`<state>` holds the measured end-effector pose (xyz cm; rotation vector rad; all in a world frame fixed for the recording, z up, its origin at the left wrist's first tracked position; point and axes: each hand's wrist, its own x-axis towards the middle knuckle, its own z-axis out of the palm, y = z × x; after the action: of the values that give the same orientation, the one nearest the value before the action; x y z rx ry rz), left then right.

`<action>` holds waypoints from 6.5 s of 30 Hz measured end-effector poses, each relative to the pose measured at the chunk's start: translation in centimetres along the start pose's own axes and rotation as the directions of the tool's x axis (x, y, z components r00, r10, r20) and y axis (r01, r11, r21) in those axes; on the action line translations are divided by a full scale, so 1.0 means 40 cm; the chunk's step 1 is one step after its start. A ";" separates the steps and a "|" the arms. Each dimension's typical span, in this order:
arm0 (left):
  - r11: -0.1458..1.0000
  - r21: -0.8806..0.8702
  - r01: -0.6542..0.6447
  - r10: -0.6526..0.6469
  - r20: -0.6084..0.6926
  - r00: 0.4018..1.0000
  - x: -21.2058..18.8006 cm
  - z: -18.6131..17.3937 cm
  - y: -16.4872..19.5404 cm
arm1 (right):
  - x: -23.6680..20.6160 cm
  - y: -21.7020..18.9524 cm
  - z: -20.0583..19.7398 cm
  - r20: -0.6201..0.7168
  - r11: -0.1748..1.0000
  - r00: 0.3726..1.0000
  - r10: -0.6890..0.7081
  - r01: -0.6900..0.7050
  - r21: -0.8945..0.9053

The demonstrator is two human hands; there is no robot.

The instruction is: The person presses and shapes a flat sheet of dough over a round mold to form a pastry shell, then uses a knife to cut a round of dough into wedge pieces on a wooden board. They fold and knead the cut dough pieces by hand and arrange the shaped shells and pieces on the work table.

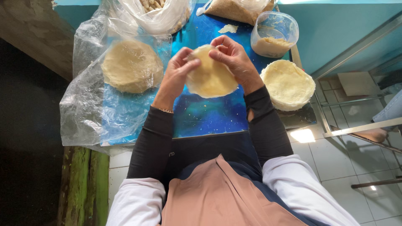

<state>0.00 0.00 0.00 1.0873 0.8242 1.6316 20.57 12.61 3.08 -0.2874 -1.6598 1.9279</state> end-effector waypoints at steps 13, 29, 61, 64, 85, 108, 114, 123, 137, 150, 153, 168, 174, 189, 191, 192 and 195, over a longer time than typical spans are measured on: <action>0.895 -0.419 0.155 -0.154 0.036 0.987 -0.014 0.014 0.064 | 0.013 -0.021 0.012 -0.263 0.958 0.964 -0.040 0.112 0.265; 0.935 -0.354 0.022 -0.055 -0.081 0.995 0.001 0.004 0.030 | 0.017 -0.029 0.041 -0.328 0.818 0.867 -0.376 0.144 -0.557; 0.952 -0.296 0.074 -0.117 -0.130 0.985 0.001 0.018 0.031 | 0.001 -0.040 0.105 0.001 0.949 0.992 -0.125 0.120 -0.291; 0.961 -0.269 0.061 -0.095 -0.116 0.989 0.000 0.023 0.033 | 0.000 -0.040 0.103 -0.024 0.960 0.995 -0.092 0.082 -0.269; 0.984 -0.177 0.019 -0.051 -0.180 0.982 0.014 0.019 0.000 | 0.017 -0.005 0.080 -0.118 0.994 0.990 0.081 -0.089 -0.061; 0.998 -0.053 -0.036 0.025 -0.180 0.983 0.003 0.030 0.021 | 0.009 -0.028 0.096 -0.083 0.976 0.995 0.057 -0.073 -0.205; 0.996 -0.019 -0.091 0.085 -0.197 0.977 0.000 0.039 0.024 | 0.014 -0.021 0.093 -0.114 0.982 0.993 0.005 -0.026 -0.186; 0.990 0.061 -0.127 0.137 -0.196 0.971 -0.003 0.048 0.033 | 0.015 -0.022 0.097 -0.089 0.991 0.996 0.032 -0.044 -0.129; 0.936 -0.313 0.159 -0.189 -0.065 0.980 -0.002 0.042 0.033 | 0.005 -0.028 0.081 -0.072 0.997 0.995 -0.066 0.068 0.026; 0.953 0.237 -0.191 0.227 -0.137 0.964 0.012 0.038 -0.011 | 0.033 0.001 0.102 -0.189 0.992 0.979 -0.078 0.058 -0.110; 0.939 0.283 -0.194 0.228 -0.092 0.969 0.010 0.045 -0.011 | 0.034 0.036 0.124 -0.182 0.668 0.862 -0.473 0.216 -0.712; 0.793 -0.544 -0.276 0.160 -0.251 0.955 0.005 -0.037 0.054 | 0.045 0.025 0.016 -0.482 0.948 0.820 -0.308 0.308 -0.083; 0.775 -0.540 -0.328 0.218 -0.258 0.941 -0.003 -0.059 0.075 | 0.044 0.024 -0.028 -0.511 0.950 0.814 -0.276 0.313 -0.013; 0.799 -0.368 -0.475 0.209 -0.570 0.794 -0.019 -0.079 0.133 | 0.001 -0.044 0.012 -0.157 0.990 0.978 -0.134 0.125 -0.065; 0.811 -0.418 -0.409 0.208 -0.448 0.870 -0.021 -0.067 0.134 | -0.011 -0.046 0.068 0.078 0.942 0.996 -0.046 0.069 -0.327; 0.818 -0.440 -0.370 0.203 -0.382 0.902 -0.024 -0.061 0.132 | -0.017 -0.040 0.103 0.174 0.892 0.984 0.033 0.049 -0.449; 0.859 -0.423 -0.288 0.190 -0.259 0.947 -0.028 -0.049 0.134 | -0.022 -0.042 0.171 0.279 0.740 0.906 0.320 -0.055 -0.671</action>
<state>-3.55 -2.72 3.72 0.7075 0.4019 2.0498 18.26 6.50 5.90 -0.3783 -2.6498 1.5209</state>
